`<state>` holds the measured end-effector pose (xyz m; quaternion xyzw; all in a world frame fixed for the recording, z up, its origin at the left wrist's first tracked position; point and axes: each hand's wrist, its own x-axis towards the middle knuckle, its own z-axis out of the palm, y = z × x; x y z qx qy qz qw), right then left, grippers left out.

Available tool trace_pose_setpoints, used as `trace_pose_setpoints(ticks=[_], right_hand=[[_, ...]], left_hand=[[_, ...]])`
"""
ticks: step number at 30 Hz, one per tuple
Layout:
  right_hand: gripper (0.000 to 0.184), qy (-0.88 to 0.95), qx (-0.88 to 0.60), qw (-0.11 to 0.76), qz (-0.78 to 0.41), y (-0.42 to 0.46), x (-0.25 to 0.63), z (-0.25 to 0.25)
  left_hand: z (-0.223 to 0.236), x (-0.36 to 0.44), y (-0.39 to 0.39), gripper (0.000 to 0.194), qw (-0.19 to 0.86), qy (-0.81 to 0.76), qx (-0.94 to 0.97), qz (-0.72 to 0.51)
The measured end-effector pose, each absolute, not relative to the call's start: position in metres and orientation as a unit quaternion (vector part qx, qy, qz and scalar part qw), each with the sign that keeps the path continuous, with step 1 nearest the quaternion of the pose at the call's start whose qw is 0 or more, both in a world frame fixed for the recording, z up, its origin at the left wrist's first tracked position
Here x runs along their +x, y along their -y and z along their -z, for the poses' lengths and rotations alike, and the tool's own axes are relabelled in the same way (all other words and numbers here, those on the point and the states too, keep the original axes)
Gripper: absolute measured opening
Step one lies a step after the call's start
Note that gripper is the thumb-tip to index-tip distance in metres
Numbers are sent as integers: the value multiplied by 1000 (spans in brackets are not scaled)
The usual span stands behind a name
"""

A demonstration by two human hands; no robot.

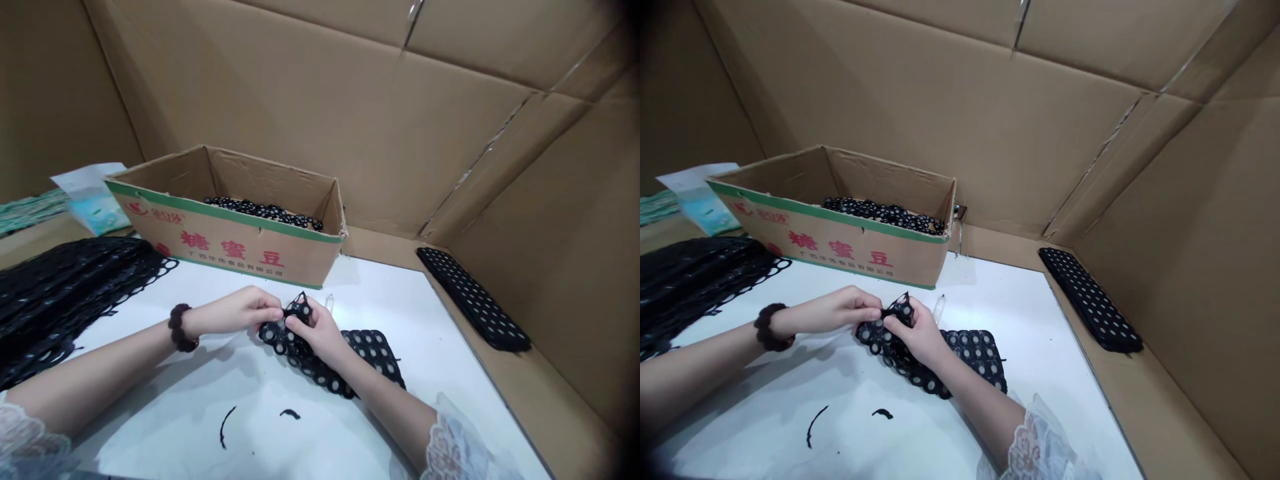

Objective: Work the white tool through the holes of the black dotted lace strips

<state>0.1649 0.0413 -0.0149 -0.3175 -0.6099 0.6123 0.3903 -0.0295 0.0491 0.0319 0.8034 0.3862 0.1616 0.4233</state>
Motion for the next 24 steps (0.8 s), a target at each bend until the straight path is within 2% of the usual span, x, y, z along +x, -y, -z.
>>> trace_pose_setpoints(ticks=[2, 5, 7, 8, 11, 16, 19, 22, 24], right_hand=[[23, 599, -320, 403, -614, -42, 165, 16], [24, 568, -335, 406, -633, -41, 164, 21], [23, 555, -345, 405, -640, -39, 163, 24], [22, 554, -350, 411, -634, -39, 163, 24], [21, 562, -357, 435, -606, -37, 162, 23], [19, 551, -345, 449, -613, -37, 161, 19], [17, 547, -336, 453, -618, -37, 161, 21], [18, 544, -332, 454, -623, -37, 161, 25], [19, 546, -344, 447, -619, -38, 162, 26]], left_hand=[[-43, -43, -57, 40, 403, -458, 759, -228], [-52, -59, -63, 37, 185, -599, 694, -354], [-48, -58, -58, 34, 75, -625, 700, -339], [-42, -53, -53, 32, 64, -615, 724, -307], [-20, -27, -35, 31, 129, -545, 792, -243], [-1, 0, -15, 33, 273, -502, 784, -245], [-1, -1, -17, 28, 313, -487, 776, -251], [-6, -10, -26, 34, 373, -472, 756, -259], [-15, -20, -33, 38, 335, -509, 740, -285]])
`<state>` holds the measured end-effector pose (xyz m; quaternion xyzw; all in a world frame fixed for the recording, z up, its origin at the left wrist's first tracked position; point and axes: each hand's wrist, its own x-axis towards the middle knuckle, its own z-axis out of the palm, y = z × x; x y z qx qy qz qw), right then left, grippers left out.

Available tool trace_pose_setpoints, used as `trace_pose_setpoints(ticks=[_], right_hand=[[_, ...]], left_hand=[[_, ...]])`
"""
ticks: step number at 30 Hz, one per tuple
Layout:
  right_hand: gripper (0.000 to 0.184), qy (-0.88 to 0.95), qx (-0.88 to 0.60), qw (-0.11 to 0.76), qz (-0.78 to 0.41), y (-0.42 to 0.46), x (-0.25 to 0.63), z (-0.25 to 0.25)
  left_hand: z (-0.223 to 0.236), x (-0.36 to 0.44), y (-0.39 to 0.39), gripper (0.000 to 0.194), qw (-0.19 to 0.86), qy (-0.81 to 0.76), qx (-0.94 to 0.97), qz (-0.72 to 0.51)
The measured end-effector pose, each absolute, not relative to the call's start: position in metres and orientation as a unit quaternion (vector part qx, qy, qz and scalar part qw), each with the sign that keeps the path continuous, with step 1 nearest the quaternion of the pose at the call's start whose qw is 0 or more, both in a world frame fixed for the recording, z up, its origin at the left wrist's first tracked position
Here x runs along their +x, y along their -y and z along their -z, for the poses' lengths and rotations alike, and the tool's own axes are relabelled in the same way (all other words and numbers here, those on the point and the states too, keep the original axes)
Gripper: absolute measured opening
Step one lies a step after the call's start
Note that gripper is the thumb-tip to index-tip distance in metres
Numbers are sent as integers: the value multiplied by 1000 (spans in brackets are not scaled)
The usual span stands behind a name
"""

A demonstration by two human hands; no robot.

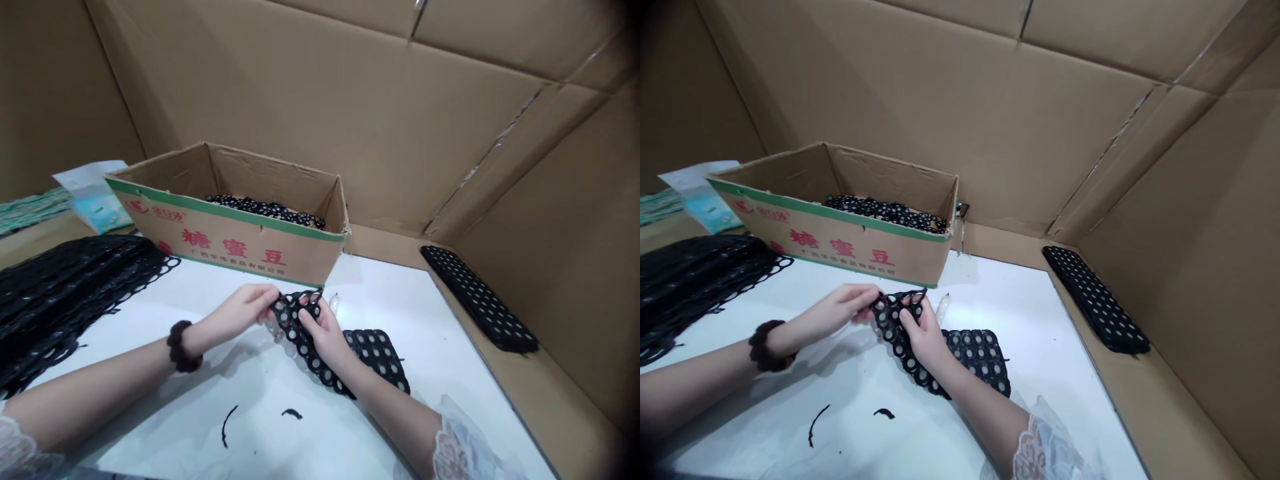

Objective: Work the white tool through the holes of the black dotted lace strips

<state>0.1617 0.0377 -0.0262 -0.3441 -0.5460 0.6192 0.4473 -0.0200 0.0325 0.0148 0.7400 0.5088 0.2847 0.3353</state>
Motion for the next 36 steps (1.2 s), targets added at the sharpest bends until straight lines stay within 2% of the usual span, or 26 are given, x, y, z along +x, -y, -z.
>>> trace_pose_setpoints(ticks=[1, 5, 7, 9, 11, 13, 16, 18, 20, 24, 27, 31, 33, 36], right_hand=[[20, 547, -354, 442, -616, -38, 162, 26], [21, 566, -367, 429, -601, -37, 162, 24], [22, 581, -357, 413, -604, -34, 161, 23], [26, 601, -355, 391, -599, -32, 161, 22], [31, 634, -369, 373, -568, -29, 161, 22], [33, 664, -387, 359, -529, -28, 161, 23], [34, 680, -405, 350, -501, -30, 160, 25], [34, 676, -406, 362, -497, -31, 160, 25], [31, 669, -389, 372, -513, -32, 160, 24], [38, 650, -350, 393, -549, -31, 162, 20], [40, 641, -334, 405, -560, -29, 164, 18], [28, 651, -322, 388, -568, -30, 164, 18], [26, 665, -326, 366, -564, -31, 164, 18], [28, 682, -358, 354, -531, -32, 165, 19]], left_hand=[[-22, -26, -35, 38, 280, -539, 732, -309], [-65, -54, -51, 36, -60, -615, 662, -425], [-87, -68, -69, 40, -200, -596, 660, -411], [-104, -79, -89, 45, -255, -589, 691, -331], [-112, -83, -104, 49, -253, -607, 695, -291], [-109, -77, -103, 41, -234, -606, 697, -305], [-86, -50, -71, 32, -217, -506, 774, -312], [-64, -28, -42, 35, -202, -387, 873, -217], [-42, -12, -23, 42, -167, -339, 917, -130], [-13, -5, -21, 52, -77, -358, 929, -60], [-10, -9, -29, 44, 14, -390, 918, -77], [-13, -9, -32, 38, 129, -433, 885, -111], [-15, -10, -31, 33, 100, -464, 871, -128], [-33, -23, -37, 25, -50, -532, 823, -192]])
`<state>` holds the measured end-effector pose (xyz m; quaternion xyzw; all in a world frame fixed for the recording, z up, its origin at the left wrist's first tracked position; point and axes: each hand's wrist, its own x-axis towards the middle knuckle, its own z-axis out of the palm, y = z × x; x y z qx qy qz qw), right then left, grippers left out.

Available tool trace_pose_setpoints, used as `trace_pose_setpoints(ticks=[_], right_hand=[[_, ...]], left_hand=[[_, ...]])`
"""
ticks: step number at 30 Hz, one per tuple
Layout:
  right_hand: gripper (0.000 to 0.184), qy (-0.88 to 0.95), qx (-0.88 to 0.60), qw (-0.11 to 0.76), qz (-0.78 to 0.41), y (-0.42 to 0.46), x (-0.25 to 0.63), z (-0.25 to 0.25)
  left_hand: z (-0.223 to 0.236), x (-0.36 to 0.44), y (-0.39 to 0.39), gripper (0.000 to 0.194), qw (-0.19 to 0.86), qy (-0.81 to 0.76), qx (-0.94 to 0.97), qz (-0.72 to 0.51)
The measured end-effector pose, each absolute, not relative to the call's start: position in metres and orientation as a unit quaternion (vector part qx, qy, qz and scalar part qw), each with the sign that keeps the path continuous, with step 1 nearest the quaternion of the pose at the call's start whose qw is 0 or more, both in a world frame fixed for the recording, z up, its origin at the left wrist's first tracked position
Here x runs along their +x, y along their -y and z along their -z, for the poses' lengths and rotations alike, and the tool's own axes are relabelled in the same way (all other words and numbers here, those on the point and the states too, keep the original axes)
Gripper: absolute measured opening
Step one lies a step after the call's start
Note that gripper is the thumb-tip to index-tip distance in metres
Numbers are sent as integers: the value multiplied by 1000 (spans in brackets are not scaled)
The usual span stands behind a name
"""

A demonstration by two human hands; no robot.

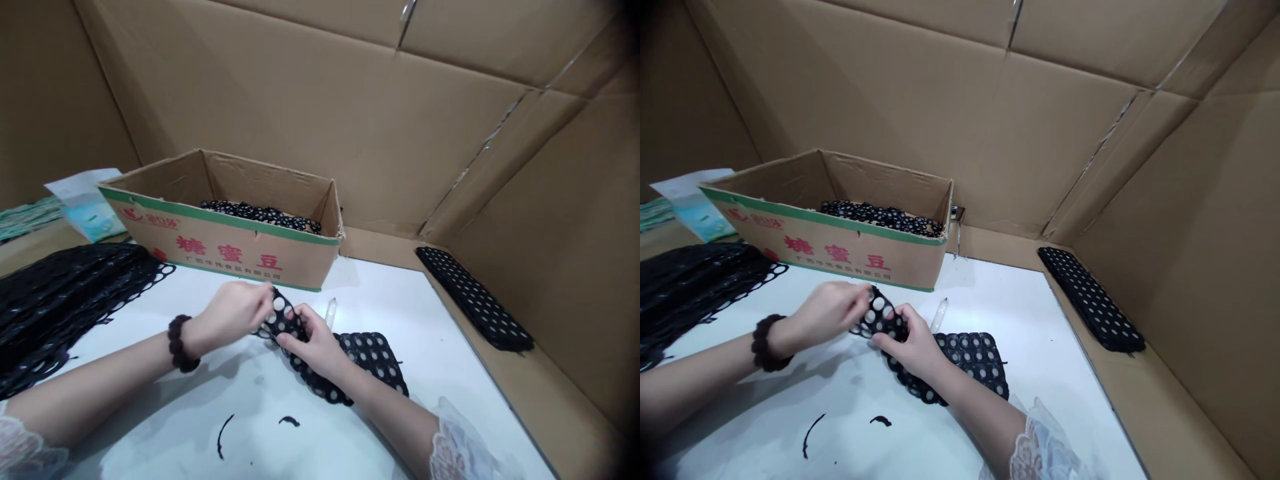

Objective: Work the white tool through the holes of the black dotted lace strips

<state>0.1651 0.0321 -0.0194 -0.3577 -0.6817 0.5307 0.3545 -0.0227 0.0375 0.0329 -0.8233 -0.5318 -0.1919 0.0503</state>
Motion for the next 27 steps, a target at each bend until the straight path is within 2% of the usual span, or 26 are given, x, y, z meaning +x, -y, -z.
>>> trace_pose_setpoints(ticks=[3, 5, 6, 9, 11, 13, 16, 19, 23, 25, 27], right_hand=[[20, 682, -384, 353, -512, -33, 166, 21], [19, 680, -385, 353, -515, -34, 165, 21], [20, 677, -384, 353, -520, -34, 165, 21], [24, 647, -385, 359, -552, -38, 165, 21], [27, 621, -389, 364, -575, -41, 166, 22], [30, 605, -392, 374, -583, -45, 166, 24], [34, 594, -390, 401, -577, -47, 166, 25], [35, 589, -376, 420, -580, -47, 165, 24], [33, 588, -357, 422, -590, -45, 166, 19], [28, 602, -346, 415, -588, -45, 167, 17], [27, 624, -347, 398, -576, -44, 168, 15]], left_hand=[[-75, -51, -59, 28, 262, 633, -671, 284], [-105, -71, -79, 29, 322, 657, -617, 291], [-118, -79, -88, 31, 357, 652, -618, 256], [-132, -82, -101, 34, 360, 622, -660, 218], [-120, -67, -92, 35, 350, 591, -693, 218], [-95, -42, -73, 35, 329, 541, -748, 200], [-49, -7, -45, 45, 238, 408, -873, 118], [-20, 11, -35, 43, 50, 398, -913, 76], [-21, 7, -41, 38, -137, 408, -899, 85], [-32, -2, -43, 40, -163, 400, -898, 82], [-48, -16, -47, 38, -102, 443, -883, 112]])
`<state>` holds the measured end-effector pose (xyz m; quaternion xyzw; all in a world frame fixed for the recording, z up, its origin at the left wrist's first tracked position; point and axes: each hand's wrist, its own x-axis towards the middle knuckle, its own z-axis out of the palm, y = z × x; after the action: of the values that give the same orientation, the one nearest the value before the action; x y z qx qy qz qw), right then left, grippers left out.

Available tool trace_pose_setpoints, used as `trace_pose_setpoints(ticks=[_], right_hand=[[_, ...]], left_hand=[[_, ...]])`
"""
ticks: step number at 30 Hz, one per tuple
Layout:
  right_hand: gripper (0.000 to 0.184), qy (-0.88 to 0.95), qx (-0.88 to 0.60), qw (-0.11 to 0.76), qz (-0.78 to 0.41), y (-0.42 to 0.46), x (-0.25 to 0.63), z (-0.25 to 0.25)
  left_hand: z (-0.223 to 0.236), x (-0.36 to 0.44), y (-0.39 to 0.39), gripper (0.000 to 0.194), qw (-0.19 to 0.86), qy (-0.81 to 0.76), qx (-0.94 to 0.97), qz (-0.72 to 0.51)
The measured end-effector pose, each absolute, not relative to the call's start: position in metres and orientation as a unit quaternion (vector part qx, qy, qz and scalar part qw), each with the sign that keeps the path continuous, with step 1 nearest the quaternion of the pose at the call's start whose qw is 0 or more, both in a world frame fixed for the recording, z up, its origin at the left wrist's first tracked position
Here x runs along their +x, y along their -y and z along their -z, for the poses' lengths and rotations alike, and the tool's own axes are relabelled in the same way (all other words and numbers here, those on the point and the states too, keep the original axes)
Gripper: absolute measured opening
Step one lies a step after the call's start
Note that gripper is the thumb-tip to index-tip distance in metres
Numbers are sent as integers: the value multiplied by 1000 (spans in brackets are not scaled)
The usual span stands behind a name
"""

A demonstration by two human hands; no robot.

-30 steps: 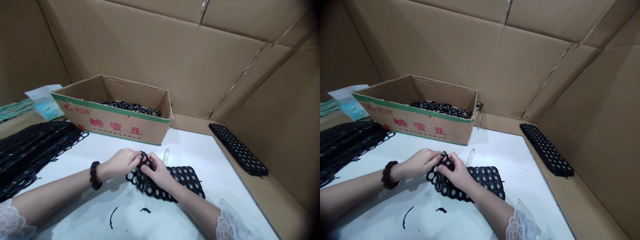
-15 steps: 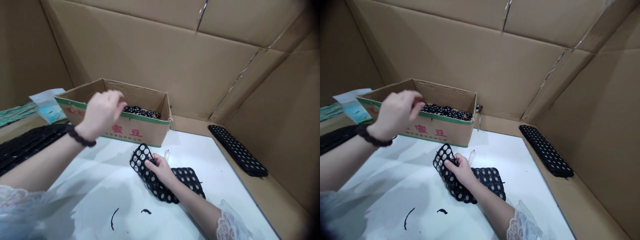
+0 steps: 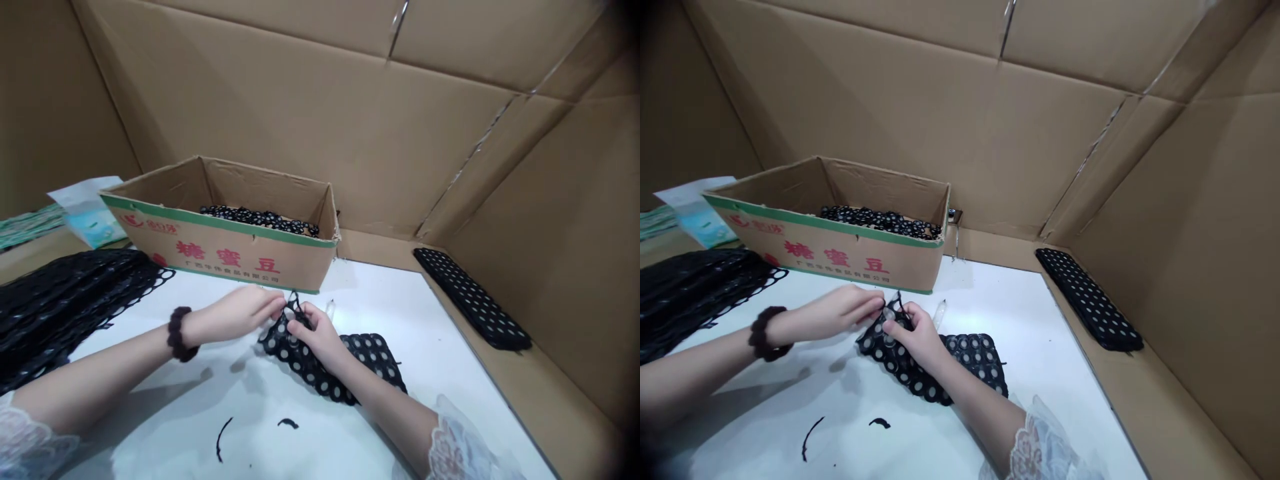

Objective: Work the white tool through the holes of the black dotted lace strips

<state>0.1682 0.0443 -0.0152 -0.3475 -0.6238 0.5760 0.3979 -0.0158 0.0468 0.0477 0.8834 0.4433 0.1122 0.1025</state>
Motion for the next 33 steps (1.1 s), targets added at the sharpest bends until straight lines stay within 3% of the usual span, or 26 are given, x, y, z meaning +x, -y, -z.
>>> trace_pose_setpoints(ticks=[4, 6, 10, 15, 18, 20, 24, 27, 30, 32, 33], right_hand=[[25, 664, -364, 359, -546, -41, 168, 14], [24, 665, -362, 368, -540, -40, 167, 16], [32, 651, -382, 384, -532, -41, 166, 23], [34, 626, -398, 411, -530, -45, 167, 26], [34, 623, -396, 427, -523, -45, 165, 24], [34, 625, -391, 420, -529, -44, 164, 22], [33, 608, -389, 405, -560, -43, 163, 22], [33, 595, -392, 413, -567, -43, 164, 23], [34, 603, -394, 417, -554, -43, 166, 22], [34, 617, -392, 415, -541, -43, 166, 21], [34, 621, -393, 415, -537, -42, 166, 21]], left_hand=[[-91, -51, -70, 35, -263, -625, 695, -239], [-111, -65, -88, 38, -312, -641, 658, -242], [-124, -68, -105, 36, -320, -615, 694, -195], [-75, -27, -62, 45, -304, -481, 806, -164], [-38, -5, -34, 56, -173, -381, 906, -66], [-24, 2, -28, 51, -79, -385, 919, -35], [-27, 0, -36, 47, 80, -384, 919, -27], [-41, -8, -47, 46, 125, -406, 904, -45], [-66, -27, -61, 42, 20, -514, 845, -145], [-89, -46, -75, 41, -185, -621, 728, -226], [-101, -55, -83, 43, -235, -648, 683, -240]])
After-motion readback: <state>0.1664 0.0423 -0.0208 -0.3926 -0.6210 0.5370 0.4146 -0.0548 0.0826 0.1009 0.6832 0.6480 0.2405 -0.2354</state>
